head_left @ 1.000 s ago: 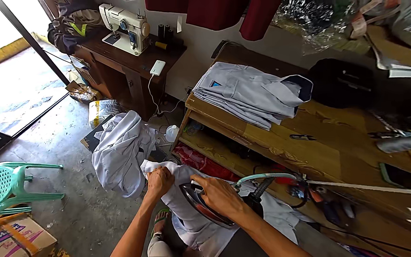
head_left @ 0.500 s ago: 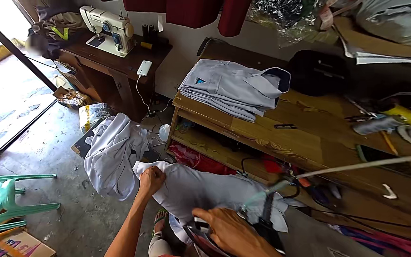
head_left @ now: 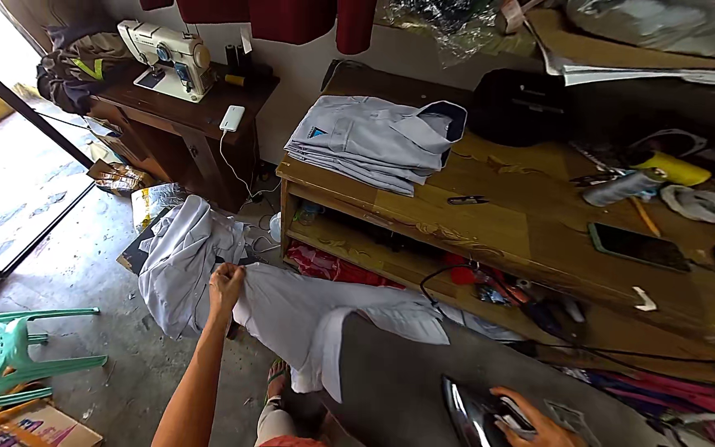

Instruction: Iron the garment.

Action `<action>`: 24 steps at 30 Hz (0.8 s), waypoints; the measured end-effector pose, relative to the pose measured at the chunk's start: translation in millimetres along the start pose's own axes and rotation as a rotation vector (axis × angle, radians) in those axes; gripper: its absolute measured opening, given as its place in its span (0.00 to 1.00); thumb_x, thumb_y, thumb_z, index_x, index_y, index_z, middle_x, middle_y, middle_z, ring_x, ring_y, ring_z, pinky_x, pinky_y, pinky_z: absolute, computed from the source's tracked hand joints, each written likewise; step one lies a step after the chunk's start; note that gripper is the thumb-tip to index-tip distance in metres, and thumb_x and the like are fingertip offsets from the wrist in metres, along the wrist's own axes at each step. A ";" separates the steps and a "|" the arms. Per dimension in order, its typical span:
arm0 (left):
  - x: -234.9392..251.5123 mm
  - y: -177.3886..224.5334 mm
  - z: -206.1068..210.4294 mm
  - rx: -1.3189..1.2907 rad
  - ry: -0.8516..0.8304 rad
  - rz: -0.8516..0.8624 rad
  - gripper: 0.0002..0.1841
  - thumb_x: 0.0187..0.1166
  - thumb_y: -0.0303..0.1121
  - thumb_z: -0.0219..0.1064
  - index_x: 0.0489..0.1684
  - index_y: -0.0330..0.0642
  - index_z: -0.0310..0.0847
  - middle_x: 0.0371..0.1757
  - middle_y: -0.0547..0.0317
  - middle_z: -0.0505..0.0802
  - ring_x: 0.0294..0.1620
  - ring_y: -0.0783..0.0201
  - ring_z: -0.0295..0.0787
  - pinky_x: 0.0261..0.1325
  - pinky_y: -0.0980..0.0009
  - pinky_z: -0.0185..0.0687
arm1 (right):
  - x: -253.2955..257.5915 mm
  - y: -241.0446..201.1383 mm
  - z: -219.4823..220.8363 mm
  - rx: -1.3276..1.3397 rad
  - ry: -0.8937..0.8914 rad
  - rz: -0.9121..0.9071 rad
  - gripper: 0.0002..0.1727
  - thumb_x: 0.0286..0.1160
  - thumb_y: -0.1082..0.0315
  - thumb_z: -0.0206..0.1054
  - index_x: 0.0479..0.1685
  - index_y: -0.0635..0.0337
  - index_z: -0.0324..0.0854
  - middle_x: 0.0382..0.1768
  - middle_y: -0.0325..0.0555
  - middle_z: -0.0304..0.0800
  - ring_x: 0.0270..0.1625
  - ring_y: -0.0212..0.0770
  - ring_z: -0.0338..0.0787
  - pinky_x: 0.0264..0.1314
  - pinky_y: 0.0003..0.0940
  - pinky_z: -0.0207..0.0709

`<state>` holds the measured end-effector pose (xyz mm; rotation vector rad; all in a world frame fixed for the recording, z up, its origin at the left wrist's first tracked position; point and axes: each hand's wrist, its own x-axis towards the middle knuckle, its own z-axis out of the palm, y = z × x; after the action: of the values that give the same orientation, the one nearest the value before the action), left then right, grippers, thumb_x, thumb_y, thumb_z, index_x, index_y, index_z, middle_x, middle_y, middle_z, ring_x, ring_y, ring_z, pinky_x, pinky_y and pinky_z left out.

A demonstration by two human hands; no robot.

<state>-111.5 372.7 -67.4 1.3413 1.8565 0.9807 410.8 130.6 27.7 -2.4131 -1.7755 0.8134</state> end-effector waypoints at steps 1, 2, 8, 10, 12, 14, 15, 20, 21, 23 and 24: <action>-0.6 -4.3 -1.2 0.058 0.045 -0.001 0.13 0.81 0.37 0.66 0.43 0.33 0.88 0.38 0.50 0.90 0.42 0.57 0.87 0.54 0.55 0.81 | -0.2 9.8 0.4 -0.007 0.019 0.027 0.28 0.70 0.66 0.73 0.74 0.57 0.80 0.52 0.72 0.91 0.51 0.79 0.90 0.51 0.80 0.77; -4.7 -7.2 -3.3 0.119 0.068 0.021 0.14 0.83 0.36 0.64 0.50 0.31 0.88 0.46 0.44 0.92 0.52 0.51 0.88 0.63 0.51 0.81 | 0.4 17.9 0.5 -0.006 0.041 0.047 0.29 0.71 0.65 0.73 0.75 0.56 0.79 0.52 0.73 0.91 0.51 0.80 0.90 0.51 0.80 0.76; -128.6 1.1 -3.0 0.206 -0.067 0.224 0.21 0.77 0.39 0.70 0.52 0.24 0.83 0.52 0.34 0.90 0.58 0.43 0.88 0.67 0.48 0.83 | 5.5 31.7 -10.9 0.029 0.189 0.018 0.52 0.64 0.45 0.81 0.89 0.56 0.63 0.63 0.78 0.83 0.60 0.81 0.85 0.60 0.80 0.72; -179.8 1.2 9.0 0.176 -0.262 0.231 0.26 0.71 0.44 0.76 0.53 0.27 0.83 0.55 0.36 0.90 0.60 0.44 0.88 0.68 0.48 0.83 | 6.4 19.8 -11.5 -0.001 0.353 -0.192 0.50 0.64 0.42 0.78 0.83 0.67 0.68 0.62 0.81 0.82 0.63 0.81 0.81 0.65 0.77 0.70; -215.5 -1.3 29.0 0.192 -0.407 0.202 0.33 0.65 0.49 0.82 0.61 0.31 0.83 0.61 0.38 0.90 0.66 0.44 0.87 0.71 0.48 0.82 | 15.3 -10.5 1.6 0.108 0.390 -0.369 0.38 0.75 0.47 0.73 0.73 0.71 0.76 0.57 0.75 0.86 0.59 0.73 0.86 0.64 0.68 0.77; -233.0 -5.3 50.1 0.241 -0.455 0.202 0.29 0.72 0.43 0.76 0.66 0.32 0.80 0.62 0.39 0.90 0.67 0.46 0.87 0.72 0.49 0.82 | 34.4 -54.0 38.1 0.372 0.216 -0.425 0.28 0.83 0.53 0.65 0.69 0.68 0.81 0.52 0.61 0.92 0.52 0.54 0.93 0.57 0.52 0.87; -236.0 -2.0 59.0 0.256 -0.450 0.188 0.24 0.75 0.37 0.71 0.65 0.30 0.80 0.58 0.39 0.91 0.63 0.46 0.90 0.69 0.50 0.85 | 48.0 -75.3 62.2 0.553 0.045 -0.398 0.27 0.85 0.53 0.61 0.72 0.67 0.80 0.55 0.58 0.93 0.54 0.49 0.95 0.58 0.48 0.89; -240.7 56.7 77.4 0.140 -0.595 0.209 0.18 0.79 0.30 0.63 0.63 0.27 0.80 0.53 0.36 0.92 0.56 0.44 0.93 0.64 0.47 0.87 | 94.3 -180.5 125.3 1.188 -0.530 -0.317 0.36 0.82 0.44 0.61 0.77 0.65 0.71 0.65 0.45 0.88 0.65 0.35 0.88 0.71 0.37 0.83; -239.2 67.3 80.8 0.110 -0.641 0.241 0.19 0.81 0.32 0.63 0.65 0.27 0.78 0.52 0.36 0.92 0.54 0.44 0.93 0.63 0.47 0.87 | 100.1 -194.6 119.5 1.141 -0.534 -0.331 0.31 0.81 0.49 0.64 0.73 0.65 0.74 0.60 0.44 0.90 0.61 0.32 0.89 0.69 0.34 0.83; -224.9 78.6 80.7 0.120 -0.647 0.302 0.22 0.84 0.42 0.66 0.64 0.32 0.83 0.46 0.43 0.95 0.48 0.48 0.95 0.59 0.47 0.88 | 118.9 -202.5 107.7 0.971 -0.480 -0.332 0.27 0.75 0.58 0.72 0.68 0.66 0.77 0.55 0.46 0.92 0.57 0.34 0.91 0.67 0.35 0.85; -214.3 80.3 77.3 0.156 -0.547 0.339 0.19 0.83 0.45 0.67 0.57 0.37 0.89 0.44 0.48 0.96 0.48 0.52 0.95 0.58 0.49 0.89 | 130.2 -197.4 106.4 0.875 -0.416 -0.309 0.25 0.71 0.61 0.74 0.64 0.66 0.81 0.51 0.49 0.94 0.54 0.37 0.93 0.63 0.39 0.87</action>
<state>50.5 198.9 -23.8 1.8406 1.3357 0.5458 218.9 287.0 -49.4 -1.4425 -1.3722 1.6742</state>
